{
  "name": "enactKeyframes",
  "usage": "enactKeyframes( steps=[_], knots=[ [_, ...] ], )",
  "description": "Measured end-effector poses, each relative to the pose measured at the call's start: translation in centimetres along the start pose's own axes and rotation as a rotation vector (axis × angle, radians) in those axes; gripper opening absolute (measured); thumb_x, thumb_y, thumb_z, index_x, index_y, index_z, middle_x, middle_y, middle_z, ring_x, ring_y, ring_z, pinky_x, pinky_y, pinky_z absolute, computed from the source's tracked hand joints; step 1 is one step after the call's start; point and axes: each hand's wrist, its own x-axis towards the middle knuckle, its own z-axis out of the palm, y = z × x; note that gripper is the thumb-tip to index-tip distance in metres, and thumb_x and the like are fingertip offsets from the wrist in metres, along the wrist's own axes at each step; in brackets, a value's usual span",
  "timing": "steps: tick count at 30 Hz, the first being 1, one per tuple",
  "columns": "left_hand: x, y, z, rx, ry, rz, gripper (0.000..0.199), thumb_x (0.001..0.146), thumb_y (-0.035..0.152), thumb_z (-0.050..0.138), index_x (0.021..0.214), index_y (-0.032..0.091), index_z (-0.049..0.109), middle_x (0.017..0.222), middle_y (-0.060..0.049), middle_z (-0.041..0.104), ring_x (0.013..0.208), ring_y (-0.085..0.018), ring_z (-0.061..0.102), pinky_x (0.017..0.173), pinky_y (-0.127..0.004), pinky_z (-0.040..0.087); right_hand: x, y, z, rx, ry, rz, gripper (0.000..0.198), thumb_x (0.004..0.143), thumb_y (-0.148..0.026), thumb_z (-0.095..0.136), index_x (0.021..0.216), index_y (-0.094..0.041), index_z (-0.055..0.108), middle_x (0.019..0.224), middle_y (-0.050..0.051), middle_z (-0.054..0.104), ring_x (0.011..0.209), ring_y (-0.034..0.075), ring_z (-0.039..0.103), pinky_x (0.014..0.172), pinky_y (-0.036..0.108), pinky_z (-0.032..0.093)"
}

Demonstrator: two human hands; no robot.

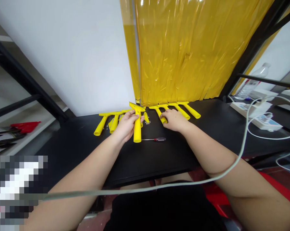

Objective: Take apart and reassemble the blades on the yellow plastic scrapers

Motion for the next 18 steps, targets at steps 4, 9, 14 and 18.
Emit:
enactKeyframes(
  steps=[4,9,14,18],
  knots=[
    [0.1,-0.1,-0.1,0.003,0.032,0.002,0.038,0.093,0.001,0.063,0.125,0.017,0.053,0.108,-0.012,0.07,0.095,-0.023,0.08,0.091,-0.038,0.068,0.2,0.1,0.5,0.06,0.016,-0.056,0.035,0.087,-0.02,0.07,0.122,-0.022,0.078,0.127,0.014,0.068,0.115,0.033,0.065,0.102,0.046,0.05],
    [0.4,-0.3,-0.3,0.032,0.077,0.037,0.053,0.093,0.001,0.061,0.135,0.025,0.04,0.12,-0.012,0.067,0.088,-0.021,0.08,0.085,-0.044,0.07,0.2,-0.2,0.2,0.072,-0.005,-0.033,0.036,0.086,-0.027,0.078,0.122,-0.024,0.078,0.124,0.013,0.067,0.114,0.03,0.067,0.103,0.042,0.051],
    [0.6,-0.3,-0.3,0.087,0.08,0.066,0.062,0.095,0.003,0.063,0.141,0.03,0.032,0.114,-0.009,0.07,0.082,-0.019,0.079,0.082,-0.043,0.07,0.0,-1.1,-0.2,0.013,-0.023,0.051,0.037,0.087,-0.042,0.08,0.121,-0.027,0.077,0.118,0.012,0.071,0.112,0.031,0.069,0.1,0.042,0.052],
    [0.9,-0.4,-0.6,0.212,0.015,0.038,0.041,0.092,0.007,0.067,0.129,0.019,0.054,0.099,-0.007,0.073,0.081,-0.017,0.079,0.086,-0.032,0.065,0.2,-1.9,-0.1,0.004,-0.032,0.12,0.029,0.089,-0.034,0.079,0.117,-0.026,0.077,0.118,0.011,0.074,0.111,0.029,0.07,0.098,0.039,0.053]
  ],
)
